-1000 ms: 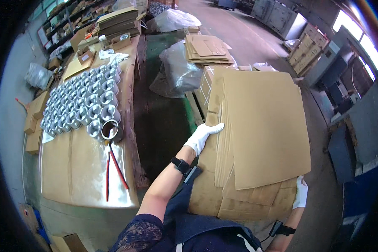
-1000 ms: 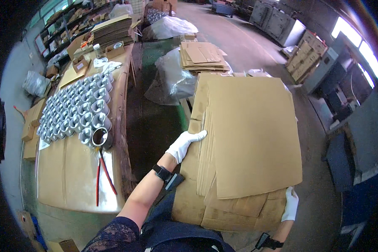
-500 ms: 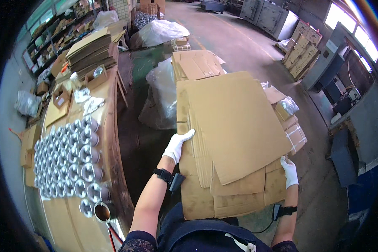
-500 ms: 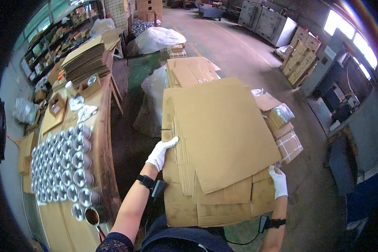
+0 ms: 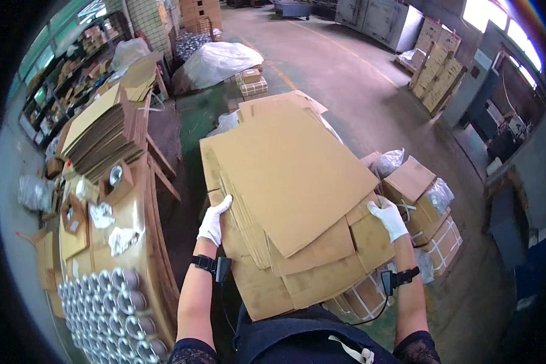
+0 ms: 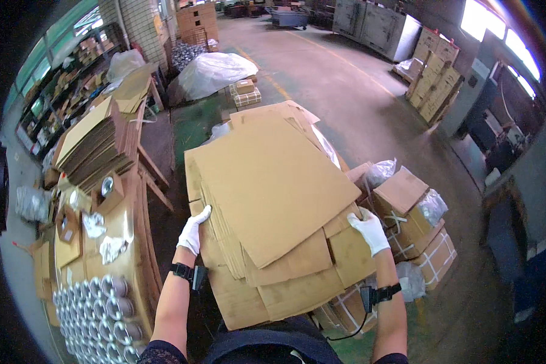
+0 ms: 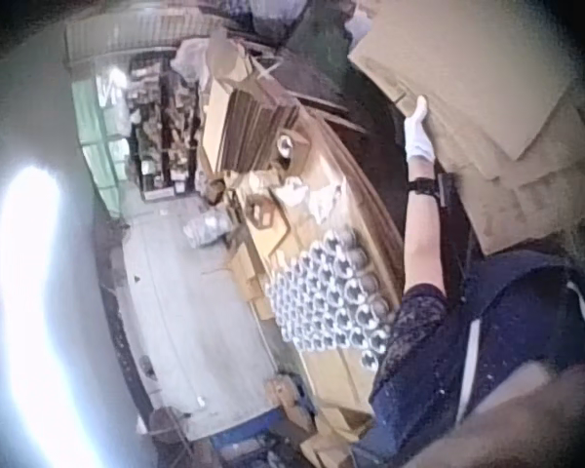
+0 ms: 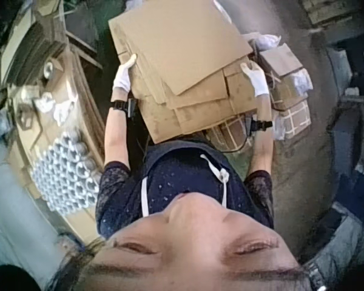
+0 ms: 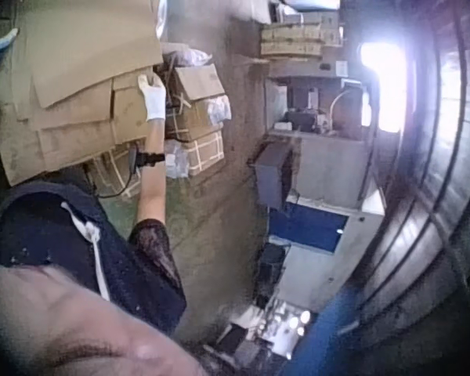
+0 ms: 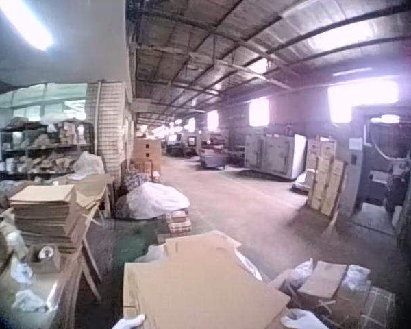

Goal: The person picks up small metal cans from a bin and places them on a cardboard-covered table. Using a red paintbrush and a small container of orange paint, the person applies paint to the rim of each can. The person then moves a stack of cardboard sheets to a different location before returning to the table to continue painting more cans.

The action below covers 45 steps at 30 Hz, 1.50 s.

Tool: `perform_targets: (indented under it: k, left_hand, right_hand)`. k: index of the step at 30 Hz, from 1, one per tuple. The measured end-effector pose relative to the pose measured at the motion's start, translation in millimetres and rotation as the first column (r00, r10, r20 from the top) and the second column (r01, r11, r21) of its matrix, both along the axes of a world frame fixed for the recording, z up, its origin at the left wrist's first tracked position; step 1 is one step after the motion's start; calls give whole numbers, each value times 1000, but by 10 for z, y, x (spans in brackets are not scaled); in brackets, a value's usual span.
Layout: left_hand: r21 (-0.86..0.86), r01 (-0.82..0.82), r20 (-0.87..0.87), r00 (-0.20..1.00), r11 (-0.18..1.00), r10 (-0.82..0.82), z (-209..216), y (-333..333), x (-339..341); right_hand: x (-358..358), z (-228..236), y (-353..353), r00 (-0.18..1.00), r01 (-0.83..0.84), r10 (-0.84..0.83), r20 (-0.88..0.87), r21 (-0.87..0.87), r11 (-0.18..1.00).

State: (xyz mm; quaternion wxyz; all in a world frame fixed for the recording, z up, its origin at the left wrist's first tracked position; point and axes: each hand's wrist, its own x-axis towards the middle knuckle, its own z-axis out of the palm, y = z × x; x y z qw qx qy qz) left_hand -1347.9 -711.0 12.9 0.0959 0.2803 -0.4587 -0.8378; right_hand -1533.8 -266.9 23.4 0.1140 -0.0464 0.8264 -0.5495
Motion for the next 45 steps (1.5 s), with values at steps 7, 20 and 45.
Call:
perform_targets:
  k: [7, 20, 45]
  left_hand:
    - [17, 54, -103, 993, 998, -52, -106, -1328, -1609]
    - [-726, 264, 261, 960, 635, -102, -2075, -1720, -3991]
    - [-511, 37, 682, -591, -859, -431, -2138, 3950, 648]
  right_hand:
    - [-1653, -135, -1129, 991, -7, -12, -133, -141, 990]
    - [-734, -382, -1660, 951, 297, -214, -225, 459, 837]
    - [5764, -489, 505, 319, 811, -914, 250, 426, 400]
